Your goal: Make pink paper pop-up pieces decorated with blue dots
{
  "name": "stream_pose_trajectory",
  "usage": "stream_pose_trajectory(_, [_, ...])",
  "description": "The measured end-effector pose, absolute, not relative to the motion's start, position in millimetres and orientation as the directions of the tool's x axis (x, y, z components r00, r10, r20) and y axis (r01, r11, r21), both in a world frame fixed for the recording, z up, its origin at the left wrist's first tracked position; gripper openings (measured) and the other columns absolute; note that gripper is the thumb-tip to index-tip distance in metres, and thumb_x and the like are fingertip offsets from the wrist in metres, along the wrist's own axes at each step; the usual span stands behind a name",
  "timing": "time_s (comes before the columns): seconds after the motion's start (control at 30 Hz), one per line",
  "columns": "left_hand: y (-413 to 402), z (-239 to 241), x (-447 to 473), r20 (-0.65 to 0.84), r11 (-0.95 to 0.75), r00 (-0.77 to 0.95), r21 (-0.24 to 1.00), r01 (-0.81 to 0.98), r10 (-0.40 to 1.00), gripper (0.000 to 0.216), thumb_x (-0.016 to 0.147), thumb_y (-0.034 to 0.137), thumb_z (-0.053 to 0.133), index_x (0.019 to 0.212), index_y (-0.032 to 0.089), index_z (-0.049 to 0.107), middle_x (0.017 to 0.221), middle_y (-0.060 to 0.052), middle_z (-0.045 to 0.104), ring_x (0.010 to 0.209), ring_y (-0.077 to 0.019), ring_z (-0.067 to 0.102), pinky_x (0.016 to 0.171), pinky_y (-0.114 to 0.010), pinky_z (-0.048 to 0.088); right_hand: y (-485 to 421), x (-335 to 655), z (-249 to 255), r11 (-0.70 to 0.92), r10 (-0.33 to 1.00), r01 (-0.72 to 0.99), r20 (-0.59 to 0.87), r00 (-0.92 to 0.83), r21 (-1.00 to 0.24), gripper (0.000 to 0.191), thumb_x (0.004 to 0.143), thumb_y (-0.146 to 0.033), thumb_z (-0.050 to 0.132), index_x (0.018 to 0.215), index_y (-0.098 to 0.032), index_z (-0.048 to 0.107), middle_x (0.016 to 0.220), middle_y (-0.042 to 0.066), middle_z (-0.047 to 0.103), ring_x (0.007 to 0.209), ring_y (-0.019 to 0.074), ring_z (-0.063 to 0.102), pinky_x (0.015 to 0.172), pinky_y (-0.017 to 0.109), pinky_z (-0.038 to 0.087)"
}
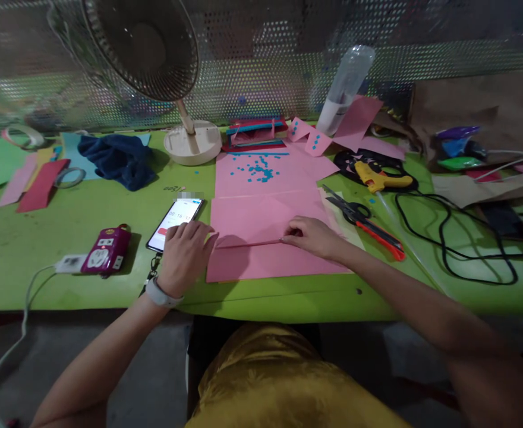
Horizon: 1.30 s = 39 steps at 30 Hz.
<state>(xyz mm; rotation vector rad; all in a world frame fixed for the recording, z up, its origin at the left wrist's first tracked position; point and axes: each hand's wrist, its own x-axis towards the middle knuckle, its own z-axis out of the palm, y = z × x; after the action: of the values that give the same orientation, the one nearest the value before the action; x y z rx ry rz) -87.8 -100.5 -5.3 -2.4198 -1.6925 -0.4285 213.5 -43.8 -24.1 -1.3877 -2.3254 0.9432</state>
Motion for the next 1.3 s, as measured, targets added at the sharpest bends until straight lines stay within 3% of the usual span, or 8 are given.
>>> stream_pose_trajectory(0.1, [-113,-8,-55,0.352,-0.595,0.551,0.024,0.803,0.757,0.035,0.101,0.031,0.042,0.131,0.019,0.055,0.135,-0.011,0.061,0.125,-0.0249,0.055,0.105,-0.044,0.039,-42,214,-24,0.33,0.851,0.679,-0.104,-0.514,-0.655,0.013,0.086,-0.03,0.066,0.079,-0.019,0.069,0.082,0.004,0.07,0.075,0.0168,0.063,0.065,0.027,0.041])
stream_pose_trajectory(0.2, [-121,-23,-23,0.28,-0.728,0.695,0.019,0.685,0.662,0.071,0.096,0.06,0.04,0.146,0.01,0.039,0.154,-0.017,0.041,0.146,-0.0284,0.033,0.119,-0.048,0.023,-43,213,-24,0.31,0.863,0.69,-0.111,-0.493,-0.653,0.011,0.086,-0.027,0.064,0.08,-0.019,0.069,0.084,0.004,0.071,0.076,0.017,0.063,0.066,0.027,0.042])
stream_pose_trajectory(0.3, [-119,-40,-8,0.249,-0.723,0.692,0.05,0.689,0.677,0.096,0.087,0.078,0.033,0.153,0.007,0.025,0.157,-0.02,0.033,0.149,-0.0302,0.027,0.122,-0.052,0.011,-44,211,-24,0.303,0.874,0.696,-0.101,-0.475,-0.651,0.013,0.086,-0.029,0.065,0.079,-0.019,0.069,0.084,0.004,0.071,0.076,0.017,0.063,0.067,0.027,0.042])
stream_pose_trajectory(0.67, [-111,-51,-12,0.233,-0.712,0.677,0.123,0.692,0.698,0.096,0.088,0.076,0.036,0.157,0.012,0.013,0.159,-0.018,0.029,0.15,-0.0285,0.022,0.123,-0.051,0.01,-43,217,-22,0.352,0.843,0.672,-0.092,-0.53,-0.652,0.014,0.084,-0.033,0.07,0.084,-0.019,0.07,0.086,0.004,0.069,0.077,0.0157,0.062,0.066,0.026,0.041])
stream_pose_trajectory(1.3, [-111,-41,-11,0.187,-0.703,0.678,0.136,0.699,0.711,0.089,0.089,0.073,0.037,0.155,0.013,0.024,0.16,-0.017,0.027,0.149,-0.0306,0.025,0.122,-0.051,0.015,-37,212,-9,0.348,0.824,0.742,-0.191,-0.534,-0.574,0.014,0.088,-0.031,0.064,0.087,-0.018,0.07,0.088,0.006,0.071,0.077,0.017,0.061,0.064,0.027,0.037])
